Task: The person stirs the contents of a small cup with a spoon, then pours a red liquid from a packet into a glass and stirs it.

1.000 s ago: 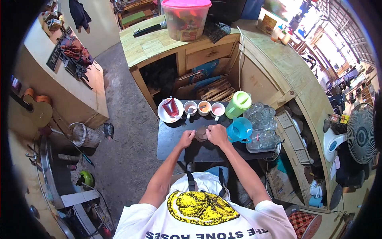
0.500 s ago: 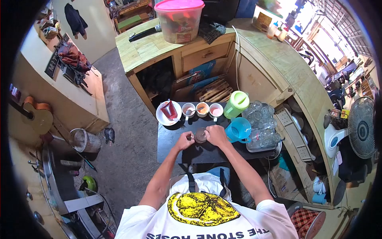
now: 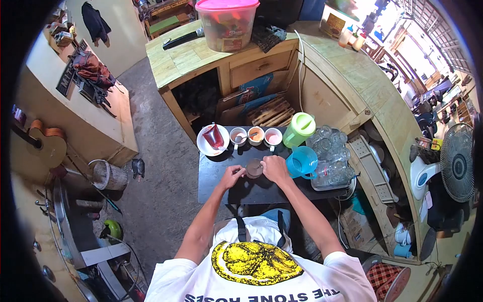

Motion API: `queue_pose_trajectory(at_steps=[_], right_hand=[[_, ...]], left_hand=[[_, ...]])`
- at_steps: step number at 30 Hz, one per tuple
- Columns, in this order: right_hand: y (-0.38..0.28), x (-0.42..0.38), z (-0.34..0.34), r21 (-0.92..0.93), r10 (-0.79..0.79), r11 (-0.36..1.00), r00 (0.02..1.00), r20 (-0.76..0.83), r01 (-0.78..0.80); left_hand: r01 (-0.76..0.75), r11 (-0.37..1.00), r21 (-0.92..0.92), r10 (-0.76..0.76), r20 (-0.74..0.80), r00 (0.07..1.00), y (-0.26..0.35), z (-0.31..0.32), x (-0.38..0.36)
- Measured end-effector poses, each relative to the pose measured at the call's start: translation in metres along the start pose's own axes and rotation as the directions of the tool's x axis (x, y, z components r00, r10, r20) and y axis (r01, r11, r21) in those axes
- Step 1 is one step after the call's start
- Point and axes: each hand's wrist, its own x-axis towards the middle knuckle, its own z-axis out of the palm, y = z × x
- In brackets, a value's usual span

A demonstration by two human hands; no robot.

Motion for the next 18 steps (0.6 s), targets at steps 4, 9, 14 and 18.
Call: queue_pose_trajectory(at_steps=[4,9,14,18], right_hand=[[0.002,0.002,0.002,0.000,-0.013,1.000,1.000,-0.024,0.013],[-0.001,-0.001,0.005,-0.045,-0.075,0.996,0.997,0.028,0.076],[-0.002,0.002,0.009,0.071,-0.113,0.990,0.990,-0.088,0.120],[-0.003,0.003,0.000,-0.052,-0.099,0.994,0.992,-0.077,0.096]], left_hand=[[0.009,1.000,-0.003,-0.009,-0.010,1.000,-0.004,0.005,0.004],[-0.031,0.996,0.085,0.039,-0.085,0.996,-0.006,0.011,0.002],[-0.035,0.994,0.099,0.046,-0.113,0.992,0.001,0.015,-0.001],[-0.032,0.997,0.066,0.040,-0.110,0.993,-0.003,0.015,-0.001]])
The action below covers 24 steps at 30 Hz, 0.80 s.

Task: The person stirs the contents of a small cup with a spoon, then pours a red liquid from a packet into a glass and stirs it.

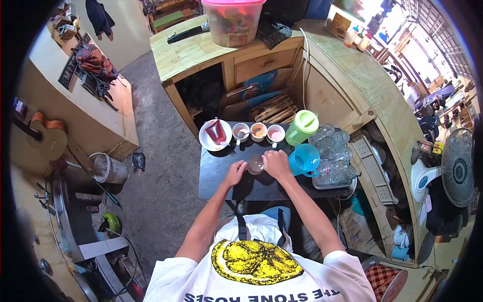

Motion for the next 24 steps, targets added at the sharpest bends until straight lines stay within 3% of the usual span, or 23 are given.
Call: queue_pose_trajectory(at_steps=[2,5,8,11,14,17,20,23,24], right_hand=[[0.002,-0.003,0.004,-0.049,0.005,0.999,0.997,0.073,-0.001],[-0.002,-0.003,0.001,0.057,-0.026,0.998,0.988,0.149,0.017],[-0.004,0.000,0.005,0.087,-0.026,0.996,0.994,-0.101,0.035],[-0.004,0.002,0.003,-0.058,-0.038,0.998,0.998,-0.039,0.036],[-0.007,-0.001,0.001,-0.082,-0.019,0.996,0.990,0.142,0.031],[-0.008,0.002,0.002,0.043,-0.078,0.996,0.993,0.086,0.074],[-0.008,0.006,0.002,-0.008,-0.051,0.999,0.997,-0.057,0.050],[-0.009,0.005,-0.001,-0.091,0.062,0.995,0.991,0.121,-0.051],[-0.007,0.005,0.000,-0.053,0.033,0.998,0.991,0.127,-0.026]], left_hand=[[0.007,0.999,-0.037,-0.008,-0.013,1.000,-0.006,0.003,0.000],[0.013,0.998,-0.067,-0.014,-0.023,1.000,-0.003,0.005,0.000],[0.019,0.997,-0.075,-0.020,-0.009,1.000,0.000,0.004,-0.001],[0.023,0.998,-0.059,-0.023,0.004,1.000,-0.001,0.000,0.000],[0.011,0.999,-0.047,-0.011,0.000,1.000,-0.004,0.002,0.000],[0.002,0.997,-0.075,-0.002,-0.002,1.000,-0.015,0.004,0.003],[0.000,0.996,-0.094,0.002,0.020,1.000,-0.014,0.002,0.005],[0.017,0.996,-0.093,-0.013,0.042,0.999,-0.008,0.000,0.003],[0.024,0.996,-0.091,-0.020,0.048,0.999,-0.009,0.000,0.004]])
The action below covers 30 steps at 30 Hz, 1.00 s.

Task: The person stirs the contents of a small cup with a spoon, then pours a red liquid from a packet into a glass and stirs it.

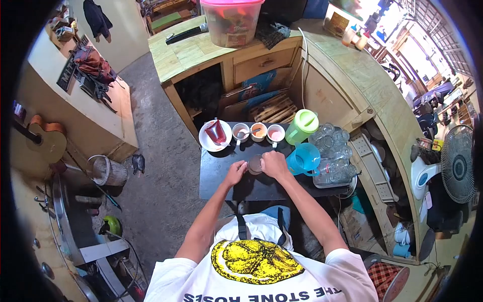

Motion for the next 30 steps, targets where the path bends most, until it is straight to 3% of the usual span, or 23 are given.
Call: queue_pose_trajectory(at_steps=[2,5,8,11,14,17,23,26,30], right_hand=[[0.003,0.000,0.005,0.073,-0.059,0.996,0.998,0.010,0.058],[0.000,0.000,0.004,0.122,-0.006,0.992,0.997,-0.081,0.016],[-0.001,0.001,0.002,0.033,0.021,0.999,0.996,-0.088,-0.018],[0.000,-0.002,-0.001,-0.008,-0.005,1.000,0.999,0.033,0.005],[0.000,0.001,-0.003,0.126,-0.047,0.991,0.999,0.024,0.043],[0.004,0.005,0.003,0.114,-0.029,0.992,0.989,-0.147,0.046],[-0.004,0.001,0.002,0.007,-0.050,0.999,0.997,0.052,0.050],[-0.006,0.003,0.005,0.137,-0.081,0.986,0.992,-0.097,0.093],[-0.006,0.006,0.004,0.037,-0.035,0.999,0.996,-0.081,0.039]], left_hand=[[-0.002,1.000,0.008,0.002,0.003,1.000,-0.002,-0.001,0.002],[0.002,1.000,0.014,-0.002,0.002,1.000,-0.003,0.001,0.000],[0.000,0.998,0.055,0.000,0.003,1.000,0.006,-0.001,-0.001],[-0.005,0.995,0.098,0.004,0.002,1.000,0.004,-0.001,-0.001],[-0.024,0.991,0.130,0.023,0.005,1.000,0.003,-0.001,0.000],[-0.039,0.988,0.152,0.037,0.017,0.999,0.002,-0.003,0.002],[-0.024,0.985,0.170,0.023,0.010,1.000,0.010,-0.001,0.000],[-0.027,0.983,0.181,0.026,0.008,1.000,0.010,-0.003,-0.003],[-0.048,0.975,0.218,0.049,0.001,0.999,0.009,-0.002,-0.001]])
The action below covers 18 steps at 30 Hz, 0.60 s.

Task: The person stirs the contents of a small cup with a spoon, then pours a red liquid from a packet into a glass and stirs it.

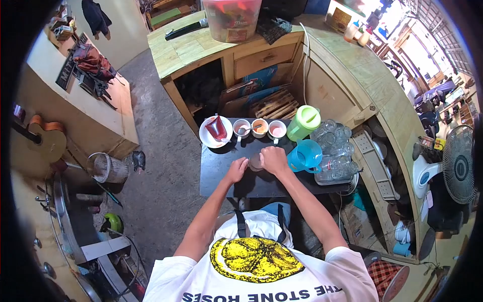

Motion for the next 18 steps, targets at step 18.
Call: queue_pose_trajectory(at_steps=[18], right_hand=[[0.005,-0.002,-0.007,0.068,-0.055,0.996,0.998,0.013,0.054]], left_hand=[[0.035,0.999,-0.036,-0.035,-0.003,0.999,0.005,0.001,-0.001]])
